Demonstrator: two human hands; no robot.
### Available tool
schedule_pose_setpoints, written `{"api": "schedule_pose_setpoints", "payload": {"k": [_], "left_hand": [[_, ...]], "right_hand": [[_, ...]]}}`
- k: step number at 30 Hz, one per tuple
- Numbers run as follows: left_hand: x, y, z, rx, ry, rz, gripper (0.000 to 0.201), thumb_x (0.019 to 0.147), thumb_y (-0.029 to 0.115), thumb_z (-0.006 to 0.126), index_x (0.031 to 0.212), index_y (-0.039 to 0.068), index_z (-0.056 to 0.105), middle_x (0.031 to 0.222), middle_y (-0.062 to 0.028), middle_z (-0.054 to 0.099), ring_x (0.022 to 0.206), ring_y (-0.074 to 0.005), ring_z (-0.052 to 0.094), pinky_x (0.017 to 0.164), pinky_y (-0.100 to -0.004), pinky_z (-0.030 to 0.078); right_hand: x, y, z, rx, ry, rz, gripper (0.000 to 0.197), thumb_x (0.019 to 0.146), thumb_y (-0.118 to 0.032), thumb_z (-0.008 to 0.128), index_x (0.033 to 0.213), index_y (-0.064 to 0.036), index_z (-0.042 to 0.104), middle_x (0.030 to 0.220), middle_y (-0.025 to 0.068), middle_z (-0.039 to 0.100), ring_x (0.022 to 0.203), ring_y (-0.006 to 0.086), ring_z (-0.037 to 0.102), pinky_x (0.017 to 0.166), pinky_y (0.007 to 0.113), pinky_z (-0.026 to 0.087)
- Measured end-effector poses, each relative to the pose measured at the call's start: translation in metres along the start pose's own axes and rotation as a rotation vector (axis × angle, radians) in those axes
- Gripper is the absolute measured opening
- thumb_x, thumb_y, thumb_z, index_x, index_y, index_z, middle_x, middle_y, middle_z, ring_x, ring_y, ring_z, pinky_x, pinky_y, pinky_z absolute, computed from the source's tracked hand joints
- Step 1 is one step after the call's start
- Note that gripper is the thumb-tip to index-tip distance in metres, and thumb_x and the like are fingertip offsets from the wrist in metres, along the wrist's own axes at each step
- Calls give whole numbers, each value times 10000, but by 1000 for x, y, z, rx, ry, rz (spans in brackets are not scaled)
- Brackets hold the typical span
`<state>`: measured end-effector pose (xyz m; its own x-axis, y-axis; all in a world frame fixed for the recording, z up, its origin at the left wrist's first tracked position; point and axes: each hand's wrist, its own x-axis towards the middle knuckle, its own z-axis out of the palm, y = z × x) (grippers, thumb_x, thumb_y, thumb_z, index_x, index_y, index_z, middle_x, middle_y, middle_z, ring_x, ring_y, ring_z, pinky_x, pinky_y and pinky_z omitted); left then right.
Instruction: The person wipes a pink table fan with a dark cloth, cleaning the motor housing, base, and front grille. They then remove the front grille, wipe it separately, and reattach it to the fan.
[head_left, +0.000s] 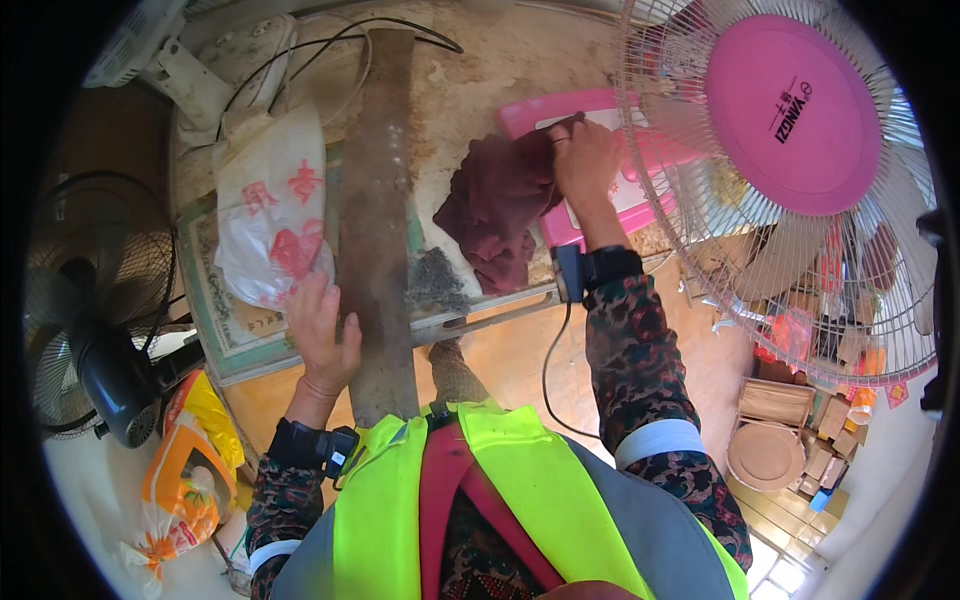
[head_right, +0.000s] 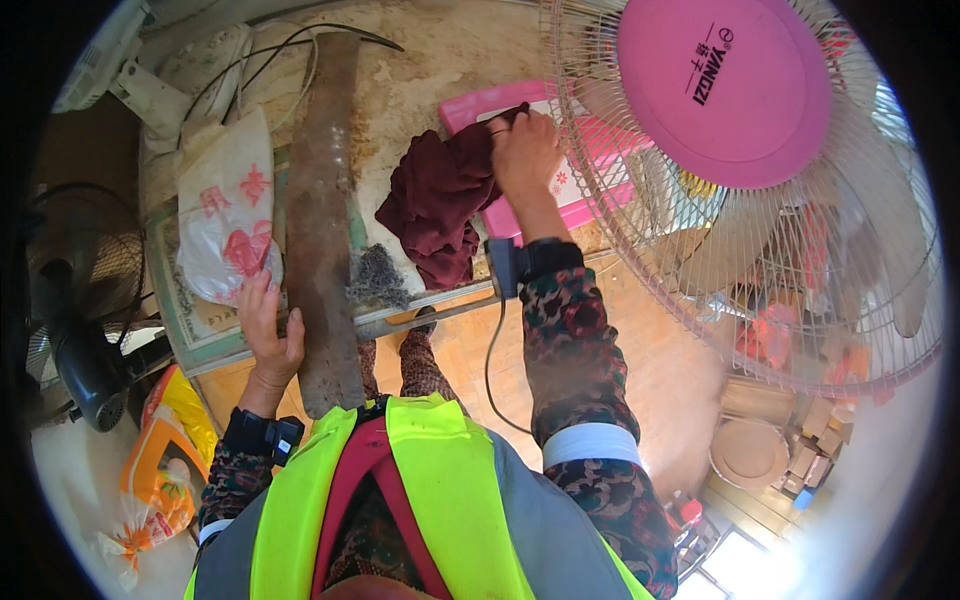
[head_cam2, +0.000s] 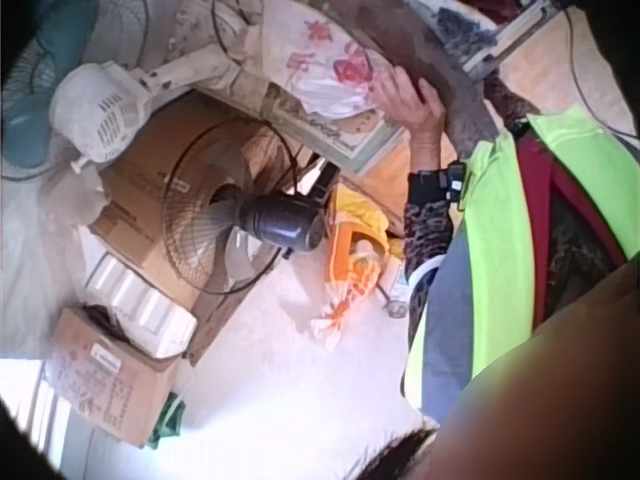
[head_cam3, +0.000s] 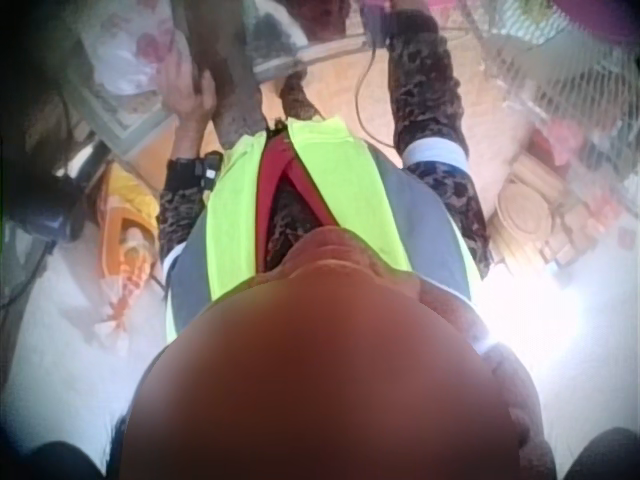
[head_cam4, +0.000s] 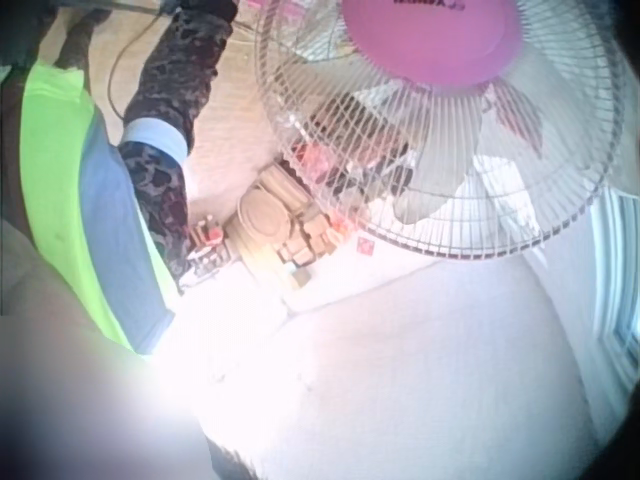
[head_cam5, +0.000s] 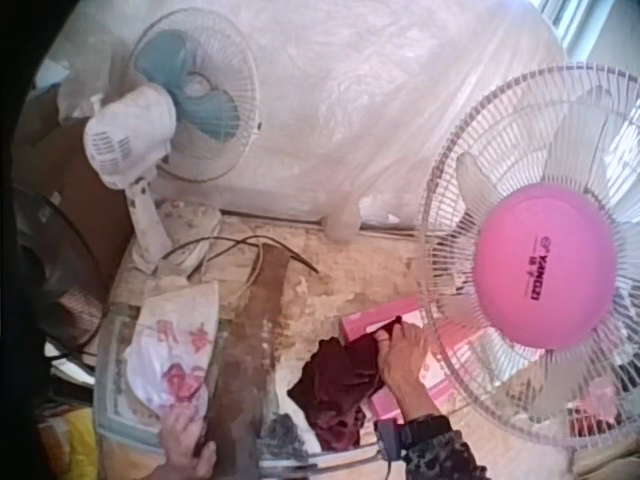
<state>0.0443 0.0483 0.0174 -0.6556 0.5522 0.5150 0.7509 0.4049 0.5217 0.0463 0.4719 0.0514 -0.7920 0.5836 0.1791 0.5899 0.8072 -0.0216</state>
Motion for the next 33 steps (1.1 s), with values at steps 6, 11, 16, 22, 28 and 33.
{"api": "schedule_pose_setpoints", "payload": {"k": [6,11,16,22,28,33], "left_hand": [[11,10,3,12,-7,-5,600,753,-5,655,1327,21,483,1382,-238,494,1250,-435,477,1051,-531,347],[7,8,3,17,19,-11,589,757,-3,657,1321,18,488,1377,-231,498,1250,-435,472,1046,-531,350],[-7,2,5,20,-39,27,596,767,16,661,1334,22,476,1367,-227,503,1241,-440,476,1039,-538,353],[-6,2,9,49,-48,20,598,775,40,667,1339,26,468,1366,-227,501,1230,-438,482,1037,-542,353],[-4,7,4,86,-51,17,585,774,38,666,1329,27,478,1372,-222,501,1230,-431,485,1042,-534,354],[-7,10,5,81,-62,10,575,772,37,666,1319,30,488,1375,-216,503,1232,-426,484,1053,-530,343]], "right_hand": [[-60,-31,12,-78,163,-454,365,868,-283,579,1157,-63,626,1301,118,563,1279,325,443,1102,577,273],[-40,-12,-3,84,175,-536,175,733,-123,607,893,-121,678,1060,96,637,1158,296,520,1045,541,337],[4,-8,3,60,195,-191,110,797,-167,636,879,-96,656,1037,86,619,1138,320,530,1008,554,352],[-48,-35,11,-1,303,-430,201,787,-166,625,969,-94,672,1093,62,617,1135,291,523,1029,537,331],[-20,3,3,253,273,-299,70,813,-144,596,853,-106,640,937,63,655,959,297,617,842,428,498],[21,10,18,219,262,74,144,851,-146,553,905,-122,684,881,136,684,917,357,659,780,498,511]]}}
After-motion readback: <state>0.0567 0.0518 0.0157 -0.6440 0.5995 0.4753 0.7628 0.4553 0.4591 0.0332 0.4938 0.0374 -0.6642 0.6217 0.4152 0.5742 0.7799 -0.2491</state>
